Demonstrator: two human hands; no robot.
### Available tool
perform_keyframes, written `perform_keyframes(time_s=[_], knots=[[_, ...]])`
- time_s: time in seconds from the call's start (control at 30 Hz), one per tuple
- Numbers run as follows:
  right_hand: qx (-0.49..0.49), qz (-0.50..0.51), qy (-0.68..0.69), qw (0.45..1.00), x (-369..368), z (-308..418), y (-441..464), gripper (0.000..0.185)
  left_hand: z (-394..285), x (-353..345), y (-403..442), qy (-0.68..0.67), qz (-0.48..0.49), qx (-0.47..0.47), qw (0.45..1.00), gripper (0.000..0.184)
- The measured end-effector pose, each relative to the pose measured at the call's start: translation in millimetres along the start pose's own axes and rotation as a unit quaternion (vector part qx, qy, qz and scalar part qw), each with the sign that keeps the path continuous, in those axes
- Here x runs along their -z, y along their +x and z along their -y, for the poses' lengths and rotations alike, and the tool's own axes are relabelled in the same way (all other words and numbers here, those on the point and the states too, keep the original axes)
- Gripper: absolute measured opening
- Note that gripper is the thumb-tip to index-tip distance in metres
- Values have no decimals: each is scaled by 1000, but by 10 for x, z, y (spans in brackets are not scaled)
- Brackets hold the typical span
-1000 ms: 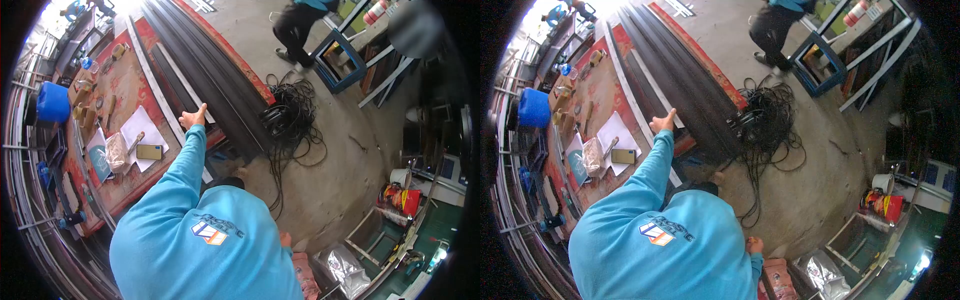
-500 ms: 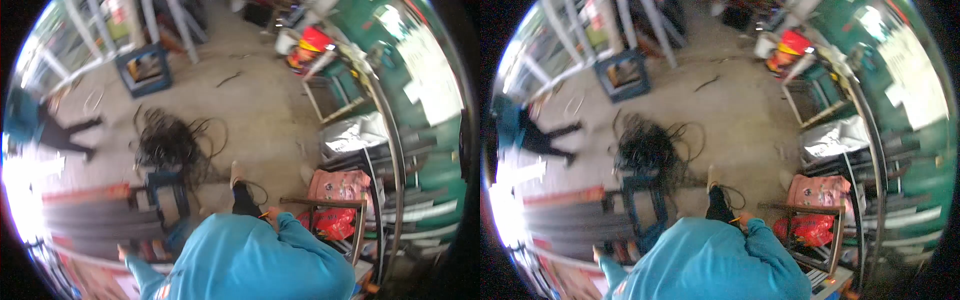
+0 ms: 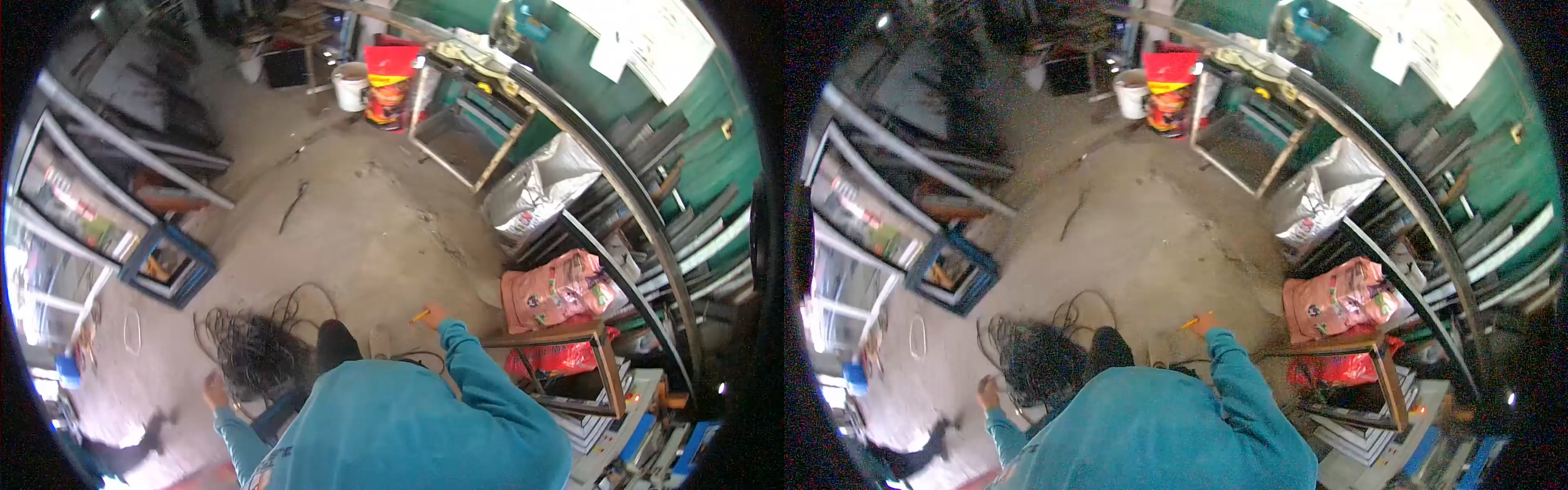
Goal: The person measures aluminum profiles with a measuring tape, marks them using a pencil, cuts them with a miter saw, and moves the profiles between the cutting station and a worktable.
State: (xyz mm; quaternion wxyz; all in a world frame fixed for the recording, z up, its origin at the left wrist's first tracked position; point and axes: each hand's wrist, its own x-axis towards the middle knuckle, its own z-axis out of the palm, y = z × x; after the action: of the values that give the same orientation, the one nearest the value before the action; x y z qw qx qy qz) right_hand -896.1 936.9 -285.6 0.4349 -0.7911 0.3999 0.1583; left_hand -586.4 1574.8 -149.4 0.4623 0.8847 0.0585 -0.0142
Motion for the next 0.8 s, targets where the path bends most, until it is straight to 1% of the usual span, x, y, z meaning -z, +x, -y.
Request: perform_keyframes(time_s=[0.03, 0.07, 0.13, 0.17, 0.2, 0.23, 0.27, 0.3, 0.33, 0.37, 0.4, 0.43, 0.47, 0.5, 0.53, 0.57, 0.6, 0.63, 0.7, 0.73, 0.77, 0.8], knots=[[-24, -24, 3, 999, 63, 76, 62, 43, -646, -391, 121, 101, 127, -6, 987, 35], [-49, -50, 5, 998, 145, 144, 148, 42, -741, -790, 346, 232, 171, -106, 952, 38], [-59, -85, 36, 994, 135, 300, 195, 40, -1584, -1468, 542, 182, 343, -75, 919, 37], [-54, -104, 56, 992, 86, 357, 231, 37, -1785, -1771, 694, 186, 357, -87, 911, 37], [-66, -114, 67, 989, 77, 410, 297, 37, -1926, -2080, 887, 161, 413, -60, 894, 37], [-59, -124, 28, 990, 50, 416, 351, 36, -1999, -2344, 1127, 140, 465, -29, 874, 36], [-52, -131, -13, 990, -17, 364, 388, 34, -1876, -2647, 1388, 148, 476, -36, 866, 36], [-116, -101, 16, 988, -95, 267, 433, 35, -1600, -2974, 1717, 125, 485, -123, 856, 37], [-172, -74, 47, 981, -124, 126, 566, 36, -1592, -3216, 2096, 98, 488, -215, 840, 37], [-212, -63, 123, 967, -235, -70, 678, 36, -2075, -3300, 2200, 161, 470, -172, 851, 39], [-252, -50, 194, 947, -283, -238, 698, 36, -2269, -3438, 2438, 178, 479, -153, 846, 39], [-264, 0, 208, 942, -191, -300, 616, 31, -2409, -3611, 2632, 191, 488, -130, 842, 39], [-275, 50, 217, 935, -42, -386, 552, 28, -2548, -3783, 2840, 188, 494, -132, 838, 39], [-278, 43, 217, 935, 93, -596, 644, 28, -2698, -3966, 3070, 197, 511, -171, 819, 39], [-316, 94, 339, 881, 227, -866, 908, 22, -2875, -4202, 3259, 205, 524, -212, 799, 38], [-307, 30, 251, 918, 404, -503, 925, 22, -3060, -4458, 3411, 204, 528, -219, 795, 38], [-304, -35, 189, 933, 643, -166, 1031, 22, -3231, -4688, 3579, 248, 528, -213, 783, 39], [-301, -82, 162, 936, 826, 105, 1167, 23, -3382, -4894, 3744, 296, 527, -208, 768, 40], [-299, -151, 144, 931, 1166, 497, 1450, 23, -3438, -5677, 4253, 224, 587, -360, 690, 40], [-298, -174, 140, 928, 1273, 624, 1593, 24, -3865, -5861, 4174, 198, 571, -325, 728, 38], [-291, -193, 138, 927, 1334, 723, 1737, 24, -4471, -6065, 3906, 169, 553, -286, 764, 36], [-276, -212, 137, 928, 1358, 781, 1874, 25, -4753, -6398, 3834, 122, 593, -234, 761, 37]])
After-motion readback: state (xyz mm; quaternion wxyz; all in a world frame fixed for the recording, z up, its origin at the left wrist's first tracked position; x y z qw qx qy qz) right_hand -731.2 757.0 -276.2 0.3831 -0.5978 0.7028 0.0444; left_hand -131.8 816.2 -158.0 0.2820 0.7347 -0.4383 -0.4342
